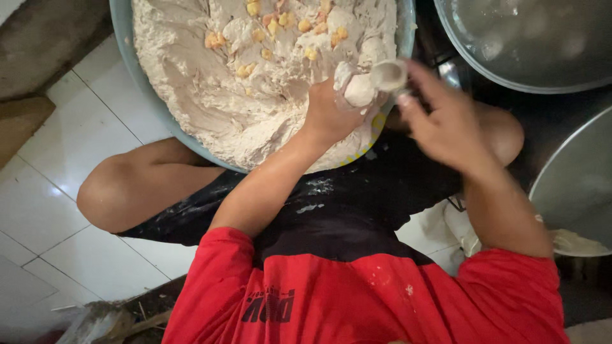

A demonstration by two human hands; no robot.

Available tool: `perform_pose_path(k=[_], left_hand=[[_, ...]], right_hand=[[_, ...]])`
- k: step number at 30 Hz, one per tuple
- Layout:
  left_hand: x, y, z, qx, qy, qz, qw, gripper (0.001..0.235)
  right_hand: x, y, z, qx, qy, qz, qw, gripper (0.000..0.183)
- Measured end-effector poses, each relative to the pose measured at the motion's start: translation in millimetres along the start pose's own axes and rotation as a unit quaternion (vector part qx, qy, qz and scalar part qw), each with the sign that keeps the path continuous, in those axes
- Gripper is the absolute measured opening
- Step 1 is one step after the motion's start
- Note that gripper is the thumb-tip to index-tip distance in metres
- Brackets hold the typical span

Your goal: The person scoops dough from a large basin using a small metal cup, shapes it into a ball, and drops it into a pot of boiling water. This process is repeated continuously throughout the clip.

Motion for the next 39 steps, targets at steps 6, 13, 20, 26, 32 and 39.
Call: perform_pose_path(k=[6, 13, 20, 26, 32, 39], left_hand=[[-5, 0, 0, -0.057, 0.067, -0.116, 0.989, 0.041], [-41, 31, -4, -0.086, -0.060, -0.406, 0.908, 0.048], [-58, 144, 13, 0.112, 0.210, -0.497, 0.835, 0.068], [-64, 126, 35, 0.049, 0.240, -0.433, 0.868, 0.051], [-56, 97, 38, -0.045, 0.169, -0.142, 0.974, 0.040], [-56, 74, -25, -0.033, -0.066, -0.290, 0.954, 0.052]], right_hand=[[-11, -17, -7, -0.065, -0.045, -0.115, 0.990, 0.048], [3, -16, -13, -0.077, -0.121, -0.241, 0.960, 0.049], [7, 9, -15, -0.026, -0.086, -0.308, 0.947, 0.047], [15, 34, -20, 0.020, -0.098, -0.268, 0.958, 0.040], [43, 63, -29, 0.106, -0.049, -0.244, 0.963, 0.030], [98, 102, -21, 0.195, -0.062, -0.208, 0.956, 0.035]])
Point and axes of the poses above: each hand's wrist, its own z-axis away from the middle knuckle, its own y-axis out of the back of the hand, x = y × z, the point moved 1 cm from there along -z, towards the middle knuckle, and after that the axes turned 10 degrees about y, right-handed, at the moved point
